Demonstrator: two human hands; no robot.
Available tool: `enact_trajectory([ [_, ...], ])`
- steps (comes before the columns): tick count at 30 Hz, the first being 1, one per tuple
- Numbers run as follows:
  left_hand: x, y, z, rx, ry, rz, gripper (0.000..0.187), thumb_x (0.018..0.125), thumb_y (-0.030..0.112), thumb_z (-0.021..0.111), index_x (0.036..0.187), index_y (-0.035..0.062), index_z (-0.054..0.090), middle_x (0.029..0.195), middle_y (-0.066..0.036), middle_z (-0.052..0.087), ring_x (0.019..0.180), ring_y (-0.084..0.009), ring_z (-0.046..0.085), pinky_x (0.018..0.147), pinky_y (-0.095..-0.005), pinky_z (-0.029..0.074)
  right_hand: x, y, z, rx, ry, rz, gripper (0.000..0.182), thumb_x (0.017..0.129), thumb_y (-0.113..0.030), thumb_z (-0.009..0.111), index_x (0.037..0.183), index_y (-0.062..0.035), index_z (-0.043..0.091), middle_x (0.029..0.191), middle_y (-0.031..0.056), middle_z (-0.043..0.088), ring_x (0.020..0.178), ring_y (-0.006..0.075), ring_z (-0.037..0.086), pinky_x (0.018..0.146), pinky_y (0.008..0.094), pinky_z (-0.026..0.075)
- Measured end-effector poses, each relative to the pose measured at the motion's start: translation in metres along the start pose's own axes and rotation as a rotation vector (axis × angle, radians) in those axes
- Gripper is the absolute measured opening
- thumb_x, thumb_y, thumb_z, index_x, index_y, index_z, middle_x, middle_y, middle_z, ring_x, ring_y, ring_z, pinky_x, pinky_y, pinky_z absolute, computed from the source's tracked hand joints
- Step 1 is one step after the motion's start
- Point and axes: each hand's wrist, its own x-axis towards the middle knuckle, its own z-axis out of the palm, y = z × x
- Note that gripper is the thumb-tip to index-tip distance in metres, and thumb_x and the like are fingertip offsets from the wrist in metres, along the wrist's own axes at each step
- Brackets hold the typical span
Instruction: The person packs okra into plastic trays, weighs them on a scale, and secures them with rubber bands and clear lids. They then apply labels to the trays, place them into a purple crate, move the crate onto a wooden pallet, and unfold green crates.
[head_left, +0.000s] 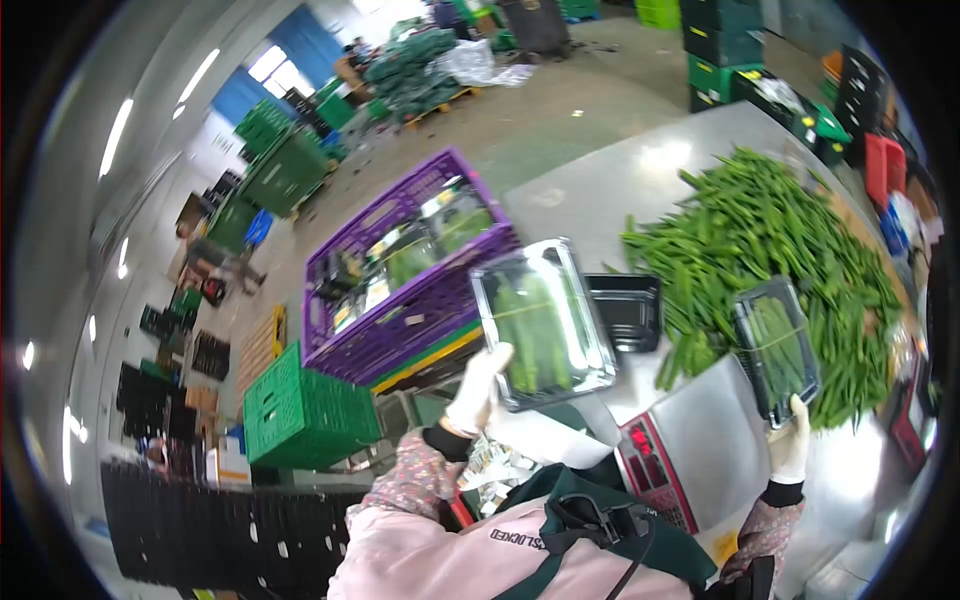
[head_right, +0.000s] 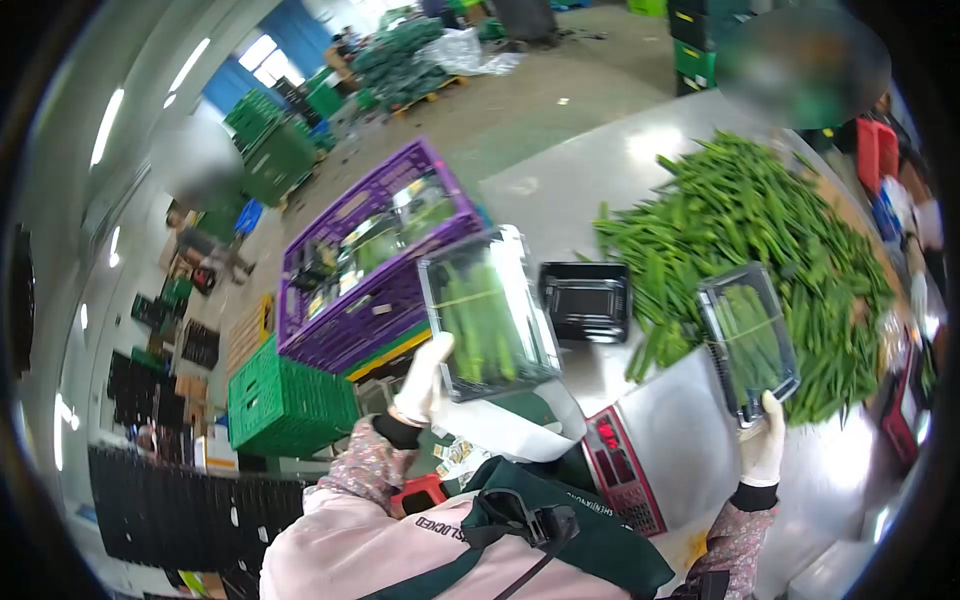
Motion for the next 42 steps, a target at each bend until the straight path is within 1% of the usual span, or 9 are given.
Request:
enact_trajectory([
  [7,-0.052,0.142,-0.213,0.064,0.497,0.515,0.034,0.099,0.025,0.056,0.117,-0.0029,0.062,0.110,-0.007,0.066,0.097,-0.0139,0.063,0.086,-0.0291,0.051,0.025,0.135,0.266,-0.017,-0.492,0.380,0.043,0.095,-0.023,0.055,0.132,-0.0009,0.052,0.131,0.0098,0.060,0.117,0.0219,0.058,0.102,0.0349,0.043],
  [10,-0.061,0.189,-0.314,0.057,0.553,0.390,0.028,0.098,0.021,0.059,0.114,-0.0007,0.064,0.099,-0.004,0.068,0.081,-0.0100,0.064,0.070,-0.0231,0.051,0.029,0.200,0.371,-0.035,-0.577,0.560,0.038,0.094,-0.022,0.055,0.129,-0.0060,0.054,0.128,0.0100,0.060,0.110,0.0220,0.059,0.089,0.0347,0.047],
  [14,-0.031,0.213,-0.439,0.242,0.706,0.255,0.044,0.091,0.038,0.068,0.056,0.0219,0.048,0.044,0.011,0.029,0.034,-0.0061,0.025,0.038,-0.0291,0.012,0.044,0.303,0.478,0.006,-0.764,0.783,0.021,0.090,-0.024,0.065,0.107,-0.0118,0.059,0.100,0.0031,0.063,0.084,0.0157,0.058,0.074,0.0295,0.047],
  [24,0.011,0.242,-0.454,0.409,0.522,-0.019,0.037,0.091,0.038,0.067,0.076,0.0044,0.068,0.060,0.003,0.057,0.051,-0.0075,0.049,0.048,-0.0256,0.037,0.027,0.481,0.590,-0.085,-0.556,0.906,0.037,0.087,-0.024,0.070,0.112,-0.0035,0.053,0.103,0.0183,0.059,0.088,0.0274,0.060,0.076,0.0353,0.056],
  [27,0.024,0.233,-0.458,1.213,0.591,-0.061,0.057,0.084,0.055,0.066,0.086,-0.0013,0.073,0.069,-0.013,0.069,0.068,-0.0232,0.068,0.065,-0.0352,0.051,0.028,0.487,0.581,-0.185,-0.544,1.054,0.051,0.092,-0.028,0.063,0.122,0.0073,0.043,0.120,0.0328,0.052,0.108,0.0401,0.061,0.092,0.0456,0.053],
  [31,0.030,0.228,-0.436,1.645,0.769,0.061,0.047,0.083,0.046,0.065,0.104,0.0045,0.072,0.087,-0.018,0.071,0.084,-0.0356,0.068,0.079,-0.0431,0.053,0.017,0.431,0.589,-0.449,-0.882,1.181,0.044,0.094,-0.027,0.058,0.120,0.0082,0.054,0.112,0.0213,0.066,0.102,0.0292,0.066,0.088,0.0382,0.054],
  [33,0.031,0.217,-0.446,1.687,0.753,0.177,0.045,0.085,0.042,0.064,0.110,0.0047,0.069,0.087,-0.019,0.070,0.083,-0.0362,0.068,0.078,-0.0441,0.053,0.009,0.416,0.587,-0.605,-0.993,0.898,0.039,0.093,-0.024,0.061,0.118,0.0058,0.060,0.108,0.0166,0.068,0.097,0.0241,0.068,0.083,0.0326,0.054],
  [36,0.033,0.209,-0.454,1.753,0.711,0.203,0.043,0.088,0.034,0.062,0.119,0.0047,0.064,0.087,-0.019,0.070,0.082,-0.0370,0.067,0.075,-0.0456,0.053,0.008,0.427,0.581,-1.043,-1.069,-0.065,0.030,0.091,-0.021,0.063,0.114,-0.0011,0.066,0.101,0.0100,0.071,0.088,0.0131,0.066,0.077,0.0251,0.050],
  [42,0.038,0.185,-0.452,1.942,0.722,0.232,0.032,0.092,0.025,0.053,0.111,0.0004,0.059,0.083,-0.017,0.068,0.076,-0.0334,0.068,0.065,-0.0466,0.054,0.047,0.468,0.550,-1.432,-1.024,-0.997,0.030,0.086,-0.027,0.066,0.103,-0.0031,0.068,0.107,0.0171,0.066,0.103,0.0336,0.061,0.092,0.0405,0.048],
])
